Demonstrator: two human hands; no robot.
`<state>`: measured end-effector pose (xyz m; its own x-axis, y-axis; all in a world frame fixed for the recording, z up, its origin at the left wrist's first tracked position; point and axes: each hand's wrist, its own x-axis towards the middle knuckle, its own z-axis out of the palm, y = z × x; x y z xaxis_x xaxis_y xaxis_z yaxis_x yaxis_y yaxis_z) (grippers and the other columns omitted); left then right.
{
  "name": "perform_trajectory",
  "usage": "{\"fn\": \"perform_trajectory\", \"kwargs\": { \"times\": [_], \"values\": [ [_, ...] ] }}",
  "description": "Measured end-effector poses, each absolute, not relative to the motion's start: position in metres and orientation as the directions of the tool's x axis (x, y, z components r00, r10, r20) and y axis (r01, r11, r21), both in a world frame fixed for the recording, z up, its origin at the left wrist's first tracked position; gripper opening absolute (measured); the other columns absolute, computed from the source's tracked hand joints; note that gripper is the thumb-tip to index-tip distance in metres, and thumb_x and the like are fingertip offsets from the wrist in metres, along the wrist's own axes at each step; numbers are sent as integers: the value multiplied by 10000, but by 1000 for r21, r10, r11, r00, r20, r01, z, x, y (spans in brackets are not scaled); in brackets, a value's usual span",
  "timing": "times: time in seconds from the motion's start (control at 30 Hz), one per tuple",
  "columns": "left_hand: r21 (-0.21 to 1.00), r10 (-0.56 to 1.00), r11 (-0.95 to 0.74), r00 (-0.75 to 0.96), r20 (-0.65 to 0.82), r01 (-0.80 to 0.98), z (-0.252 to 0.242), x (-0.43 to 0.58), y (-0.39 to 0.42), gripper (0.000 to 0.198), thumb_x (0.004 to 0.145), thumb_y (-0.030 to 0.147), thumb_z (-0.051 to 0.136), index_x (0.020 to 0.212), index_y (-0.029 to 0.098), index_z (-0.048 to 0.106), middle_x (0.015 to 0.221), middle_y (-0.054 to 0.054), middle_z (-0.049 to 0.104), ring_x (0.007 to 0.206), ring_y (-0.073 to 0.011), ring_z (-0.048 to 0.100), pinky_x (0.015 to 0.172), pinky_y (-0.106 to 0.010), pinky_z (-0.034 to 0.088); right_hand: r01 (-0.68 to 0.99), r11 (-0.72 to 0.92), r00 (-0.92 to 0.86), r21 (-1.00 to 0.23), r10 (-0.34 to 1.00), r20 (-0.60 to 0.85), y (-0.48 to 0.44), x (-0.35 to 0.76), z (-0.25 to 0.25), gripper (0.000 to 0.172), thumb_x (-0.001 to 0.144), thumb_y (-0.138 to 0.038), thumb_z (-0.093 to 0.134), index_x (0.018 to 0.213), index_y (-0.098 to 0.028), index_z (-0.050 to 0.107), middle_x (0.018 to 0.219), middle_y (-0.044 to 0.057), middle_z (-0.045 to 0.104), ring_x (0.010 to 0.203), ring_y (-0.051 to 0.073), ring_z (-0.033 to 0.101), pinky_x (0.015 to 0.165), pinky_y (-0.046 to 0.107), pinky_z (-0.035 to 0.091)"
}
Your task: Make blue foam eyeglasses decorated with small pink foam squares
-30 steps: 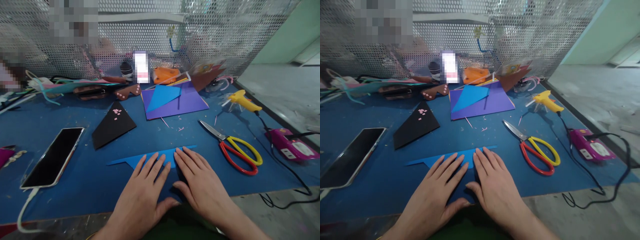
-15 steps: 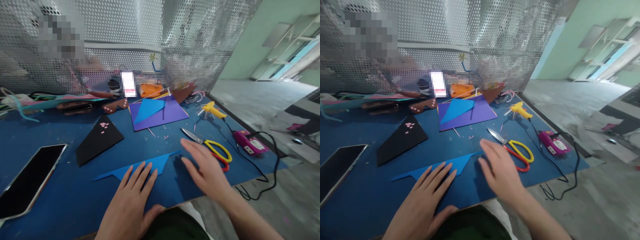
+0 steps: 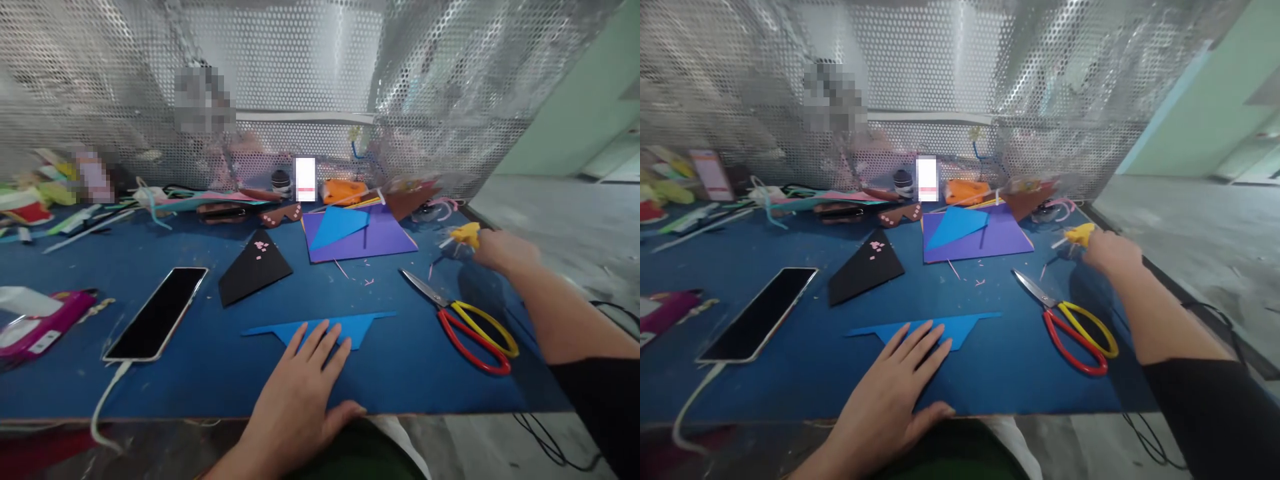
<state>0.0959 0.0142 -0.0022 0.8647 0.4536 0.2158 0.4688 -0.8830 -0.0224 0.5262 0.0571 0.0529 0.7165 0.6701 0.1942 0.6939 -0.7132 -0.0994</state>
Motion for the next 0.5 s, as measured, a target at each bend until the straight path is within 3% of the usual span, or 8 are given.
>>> {"fn": "perform_trajectory", "kwargs": {
  "times": [0.1, 0.23, 0.4, 0.5],
  "values": [
    [-5, 455, -884, 863, 219, 468, -4, 96, 15, 695, 950, 650, 358, 1484, 204, 373, 1521, -80, 444, 1399, -299, 419, 1089, -540, 434, 713, -701, 696, 19, 711, 104, 55, 527, 47, 330, 990, -360, 506, 1219, -137, 588, 1225, 107, 602, 1083, 211, 613, 903, 429, 514],
    [8, 449, -888, 864, 226, 459, -6, 97, 17, 707, 942, 658, 369, 1478, 197, 386, 1520, -91, 445, 1402, -309, 410, 1090, -546, 424, 718, -693, 680, 59, 718, 148, 49, 526, 46, 384, 933, -378, 604, 1241, -151, 575, 1260, 117, 587, 1096, 231, 606, 911, 436, 518],
    [38, 454, -887, 858, 239, 459, -6, 97, 16, 710, 939, 647, 396, 1485, 194, 374, 1520, -98, 444, 1410, -305, 397, 1111, -539, 397, 709, -705, 674, -17, 670, 309, 40, 524, 50, 406, 930, -378, 592, 1265, -151, 554, 1282, 130, 566, 1095, 246, 599, 902, 439, 510],
    [62, 460, -886, 854, 242, 460, -6, 97, 14, 708, 938, 641, 409, 1486, 194, 373, 1516, -100, 450, 1409, -301, 398, 1119, -531, 389, 717, -687, 657, -116, 611, 441, 27, 520, 55, 419, 927, -320, 527, 1288, -107, 540, 1300, 217, 540, 1087, 302, 601, 866, 445, 486]
  ]
}}
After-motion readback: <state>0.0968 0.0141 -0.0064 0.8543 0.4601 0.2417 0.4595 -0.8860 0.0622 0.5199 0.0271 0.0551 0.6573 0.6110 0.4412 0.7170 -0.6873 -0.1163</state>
